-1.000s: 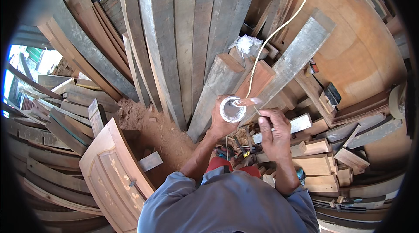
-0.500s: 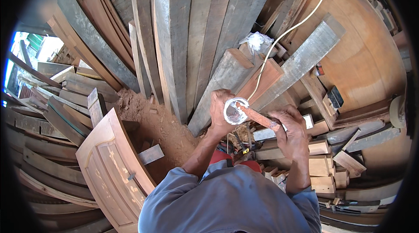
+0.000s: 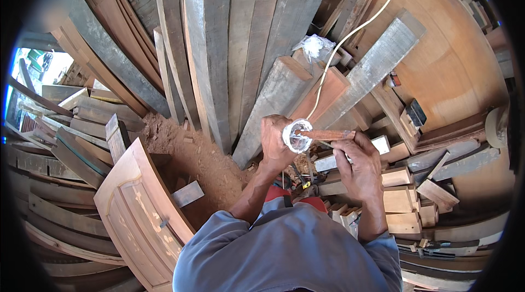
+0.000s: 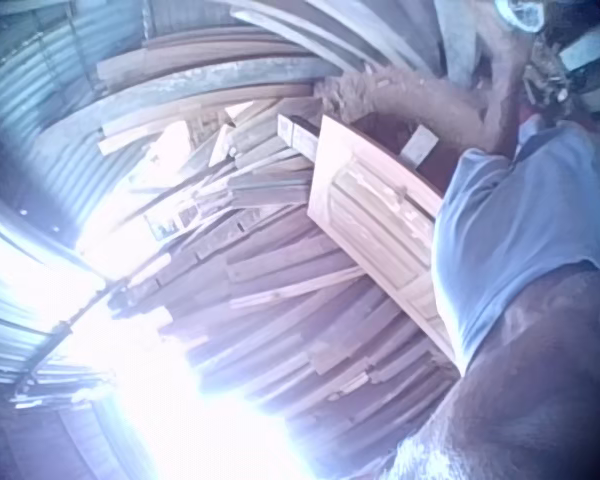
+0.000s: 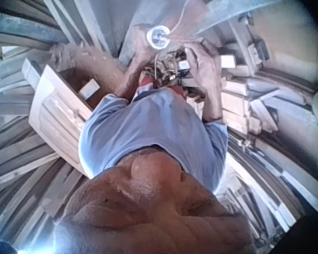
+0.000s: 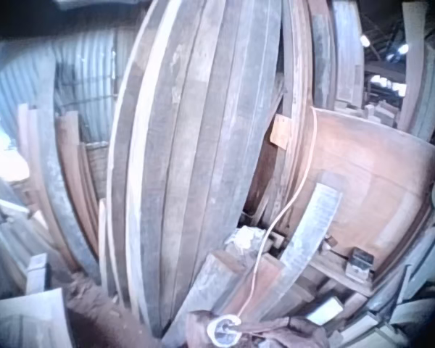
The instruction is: The person assembles a wooden door by hammering nails into its frame and panels. They use a hammer and a small block of wood as a buffer to drive the nails in. The person also handles a container of nails and a small jar of white substance.
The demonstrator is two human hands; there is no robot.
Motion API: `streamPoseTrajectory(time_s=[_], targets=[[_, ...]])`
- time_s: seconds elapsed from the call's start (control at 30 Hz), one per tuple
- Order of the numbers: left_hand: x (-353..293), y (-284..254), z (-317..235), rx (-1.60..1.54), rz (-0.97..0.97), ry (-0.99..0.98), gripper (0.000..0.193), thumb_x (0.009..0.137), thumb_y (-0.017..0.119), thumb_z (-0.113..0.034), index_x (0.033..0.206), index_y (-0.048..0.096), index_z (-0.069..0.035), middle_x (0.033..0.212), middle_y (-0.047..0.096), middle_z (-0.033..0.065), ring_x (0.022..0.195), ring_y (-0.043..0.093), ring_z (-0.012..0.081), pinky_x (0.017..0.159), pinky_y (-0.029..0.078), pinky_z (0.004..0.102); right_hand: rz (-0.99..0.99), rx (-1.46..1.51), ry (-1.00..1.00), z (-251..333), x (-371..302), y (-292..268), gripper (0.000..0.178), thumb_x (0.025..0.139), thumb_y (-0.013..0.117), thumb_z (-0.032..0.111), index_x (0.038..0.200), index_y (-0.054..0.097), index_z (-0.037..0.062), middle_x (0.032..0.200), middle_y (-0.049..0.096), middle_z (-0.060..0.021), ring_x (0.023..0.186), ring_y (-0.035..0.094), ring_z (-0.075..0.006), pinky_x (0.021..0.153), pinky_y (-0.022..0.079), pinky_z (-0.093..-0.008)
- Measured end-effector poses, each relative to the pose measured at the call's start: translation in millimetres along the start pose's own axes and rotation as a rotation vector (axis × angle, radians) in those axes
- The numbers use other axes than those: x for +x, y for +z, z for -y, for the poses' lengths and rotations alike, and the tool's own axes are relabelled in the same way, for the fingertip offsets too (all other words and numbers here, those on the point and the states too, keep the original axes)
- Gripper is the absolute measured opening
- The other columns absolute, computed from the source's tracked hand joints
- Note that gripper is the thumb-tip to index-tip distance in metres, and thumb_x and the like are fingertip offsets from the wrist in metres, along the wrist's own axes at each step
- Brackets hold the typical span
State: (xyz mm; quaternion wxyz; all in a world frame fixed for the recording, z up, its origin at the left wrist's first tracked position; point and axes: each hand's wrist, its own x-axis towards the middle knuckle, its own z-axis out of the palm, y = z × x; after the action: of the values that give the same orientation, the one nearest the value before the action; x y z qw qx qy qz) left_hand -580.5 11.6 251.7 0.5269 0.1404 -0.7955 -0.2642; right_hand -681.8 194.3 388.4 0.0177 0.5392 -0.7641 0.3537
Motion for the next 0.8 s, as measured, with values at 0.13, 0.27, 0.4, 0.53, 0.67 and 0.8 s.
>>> streamPoseTrajectory(time_s=[0.13, 0.27, 0.4, 0.53, 0.67, 0.8], targets=[[1, 3, -2, -0.069, -0.023, 0.049, 0.061, 0.064, 0.095, -0.012, 0.114, 0.060, -0.008, 0.108, 0.064, 0.0124, 0.102, 0.062, 0.0349, 0.089, 0.047, 0.0472, 0.030, -0.024, -0.035, 2, 11, 0, 0.017, 0.091, 0.072, 0.006, 0.108, 0.075, 0.0040, 0.099, 0.068, -0.0179, 0.092, 0.068, -0.0402, 0.080, 0.055, -0.0499], [3, 1, -6, -0.105, -0.031, 0.069, 0.058, 0.067, 0.093, -0.011, 0.114, 0.060, -0.009, 0.108, 0.067, 0.0128, 0.102, 0.064, 0.0342, 0.090, 0.046, 0.0471, 0.142, -0.024, -0.087, 10, 13, -5, 0.017, 0.090, 0.074, 0.003, 0.107, 0.075, 0.0024, 0.096, 0.069, -0.0131, 0.089, 0.068, -0.0369, 0.078, 0.055, -0.0468], [5, -4, -6, -0.061, -0.006, 0.075, 0.054, 0.069, 0.092, -0.014, 0.113, 0.061, -0.009, 0.108, 0.069, 0.0122, 0.102, 0.064, 0.0334, 0.088, 0.045, 0.0465, 0.148, -0.218, -0.171, 10, 17, 0, 0.016, 0.089, 0.071, 0.004, 0.105, 0.074, 0.0039, 0.094, 0.065, -0.0134, 0.088, 0.065, -0.0377, 0.076, 0.053, -0.0495], [9, -10, -8, -0.018, 0.027, 0.070, 0.049, 0.071, 0.090, -0.015, 0.110, 0.062, -0.009, 0.107, 0.069, 0.0117, 0.102, 0.064, 0.0332, 0.087, 0.043, 0.0463, 0.220, -0.243, -0.180, 9, 15, 9, 0.015, 0.088, 0.069, 0.004, 0.103, 0.072, 0.0051, 0.092, 0.062, -0.0141, 0.088, 0.064, -0.0385, 0.076, 0.053, -0.0508], [5, -6, -9, -0.018, 0.009, 0.016, 0.043, 0.071, 0.088, -0.014, 0.106, 0.064, -0.010, 0.105, 0.068, 0.0118, 0.101, 0.063, 0.0330, 0.087, 0.042, 0.0466, 0.260, -0.184, -0.146, 10, 9, 13, 0.015, 0.088, 0.068, 0.004, 0.102, 0.070, 0.0047, 0.089, 0.061, -0.0152, 0.086, 0.064, -0.0391, 0.075, 0.053, -0.0515], [2, -1, -10, -0.038, -0.027, 0.010, 0.041, 0.070, 0.087, -0.013, 0.104, 0.065, -0.011, 0.105, 0.066, 0.0114, 0.100, 0.062, 0.0330, 0.086, 0.042, 0.0468, 0.305, -0.086, -0.054, 11, 6, 15, 0.015, 0.088, 0.067, 0.003, 0.103, 0.070, 0.0030, 0.092, 0.066, -0.0173, 0.088, 0.067, -0.0403, 0.079, 0.054, -0.0511]])
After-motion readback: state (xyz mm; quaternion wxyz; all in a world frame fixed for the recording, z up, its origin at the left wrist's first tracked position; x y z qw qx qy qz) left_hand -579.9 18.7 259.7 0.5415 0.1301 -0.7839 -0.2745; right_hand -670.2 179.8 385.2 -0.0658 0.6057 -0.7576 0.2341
